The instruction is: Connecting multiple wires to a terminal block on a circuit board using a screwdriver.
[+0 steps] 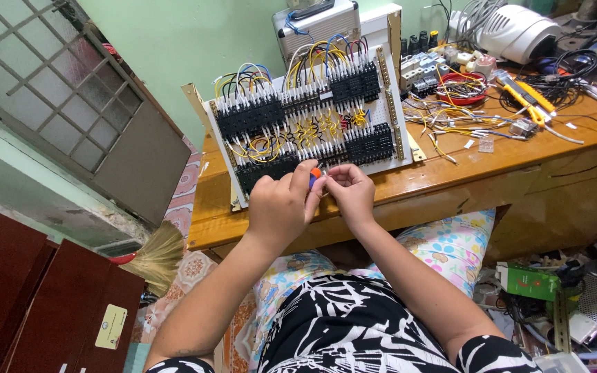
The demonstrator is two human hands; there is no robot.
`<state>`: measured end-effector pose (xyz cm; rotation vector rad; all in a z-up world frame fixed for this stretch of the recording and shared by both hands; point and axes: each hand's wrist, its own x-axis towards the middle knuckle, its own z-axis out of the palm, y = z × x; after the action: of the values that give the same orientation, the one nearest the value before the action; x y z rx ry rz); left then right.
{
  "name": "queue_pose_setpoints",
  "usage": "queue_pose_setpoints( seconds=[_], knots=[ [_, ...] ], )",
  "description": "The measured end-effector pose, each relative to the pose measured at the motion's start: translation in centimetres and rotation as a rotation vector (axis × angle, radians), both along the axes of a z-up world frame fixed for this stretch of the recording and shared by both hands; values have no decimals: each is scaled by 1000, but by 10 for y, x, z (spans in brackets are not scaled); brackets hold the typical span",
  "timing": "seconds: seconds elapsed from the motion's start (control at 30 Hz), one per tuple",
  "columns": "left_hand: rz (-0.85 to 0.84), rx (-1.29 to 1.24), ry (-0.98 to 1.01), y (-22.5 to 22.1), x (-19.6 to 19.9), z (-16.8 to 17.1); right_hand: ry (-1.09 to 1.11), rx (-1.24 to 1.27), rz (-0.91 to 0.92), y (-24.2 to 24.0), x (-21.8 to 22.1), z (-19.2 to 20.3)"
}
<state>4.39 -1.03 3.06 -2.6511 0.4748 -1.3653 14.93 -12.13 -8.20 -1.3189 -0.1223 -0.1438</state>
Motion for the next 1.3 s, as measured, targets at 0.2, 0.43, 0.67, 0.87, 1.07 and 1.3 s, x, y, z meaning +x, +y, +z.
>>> queue_pose_setpoints(
  seconds=[0.2,0.43,0.67,0.87,1.07,1.3],
  knots=[
    [-34,-34,-2,-9,-8,19,6,81,24,4,15,-15],
    [-49,-68,26,-1,-4,11,16,110,-3,8,17,-21],
    [-55,-57,38,-3,-4,10,17,107,-23,8,13,-11],
    [-56,-39,21,-3,-3,10,29,99,-20,12,15,-9],
    [-109,-91,73,-10,-9,16,37,59,-76,15,11,-2],
    [-300,-186,39,4,13,-12,-110,9,-207,19,5,-9]
  ],
)
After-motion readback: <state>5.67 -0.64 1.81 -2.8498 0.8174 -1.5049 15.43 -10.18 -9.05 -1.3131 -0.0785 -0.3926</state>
